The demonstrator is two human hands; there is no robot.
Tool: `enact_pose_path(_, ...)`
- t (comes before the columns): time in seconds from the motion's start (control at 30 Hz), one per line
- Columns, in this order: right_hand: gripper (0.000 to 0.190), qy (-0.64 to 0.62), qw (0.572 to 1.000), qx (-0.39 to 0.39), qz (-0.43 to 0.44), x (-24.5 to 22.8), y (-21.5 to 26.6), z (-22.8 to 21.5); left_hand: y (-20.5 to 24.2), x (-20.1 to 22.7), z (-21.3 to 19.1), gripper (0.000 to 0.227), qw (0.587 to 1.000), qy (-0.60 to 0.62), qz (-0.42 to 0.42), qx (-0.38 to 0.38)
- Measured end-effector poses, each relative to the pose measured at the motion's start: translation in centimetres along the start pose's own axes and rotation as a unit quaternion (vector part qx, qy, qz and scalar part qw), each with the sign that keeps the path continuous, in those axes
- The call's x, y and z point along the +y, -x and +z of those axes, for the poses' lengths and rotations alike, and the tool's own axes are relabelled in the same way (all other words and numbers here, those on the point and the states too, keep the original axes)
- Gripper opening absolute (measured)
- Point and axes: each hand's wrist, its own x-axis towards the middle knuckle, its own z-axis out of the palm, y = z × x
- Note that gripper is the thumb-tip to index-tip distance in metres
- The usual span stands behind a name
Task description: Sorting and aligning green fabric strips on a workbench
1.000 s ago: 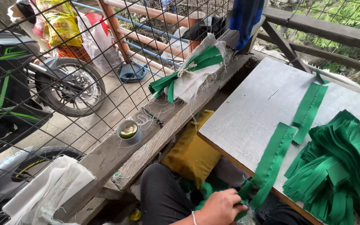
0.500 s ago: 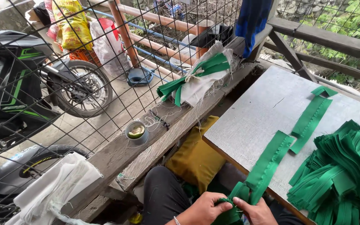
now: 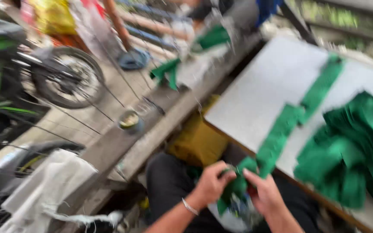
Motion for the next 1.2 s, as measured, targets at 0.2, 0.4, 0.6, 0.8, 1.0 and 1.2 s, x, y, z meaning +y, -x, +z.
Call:
enact_pose_path(0.2, 0.035, 0.055, 0.996, 0.015, -0.062, 0.4, 1.3, -2.5, 0.8, -0.1, 0.7, 0.024, 0.998, 0.032, -0.048, -0.007)
enact_pose_path(0.4, 0.026, 0.167, 0.979, -0.034, -0.115, -1.8, 1.5, -0.5, -1.5, -0.5, 1.3, 0.011, 0.991, 0.123, -0.025, -0.040)
enact_pose_path(0.6, 0.019, 0.362, 0.923, -0.040, -0.127, 0.3, 1.2, -5.0, -2.7, -3.3, 3.8, 0.012, 0.954, 0.211, -0.201, -0.075)
enact_pose_path(0.8, 0.058, 0.413, 0.885, -0.208, 0.047, -4.6, 2.0, -6.5, -1.6, -1.9, 3.3, 0.009, 0.982, 0.082, -0.149, -0.087)
enact_pose_path(1.0, 0.024, 0.081, 0.985, -0.150, -0.028, 1.1, -0.5, -8.6, -0.2, -1.7, 4.1, 0.013, 0.987, 0.103, -0.082, -0.095)
enact_pose_path(1.2, 0.009, 0.116, 0.964, -0.228, -0.070, -1.2, 0.0, -6.4, 0.7, -2.7, 4.2, 0.051, 0.982, 0.157, -0.101, -0.032)
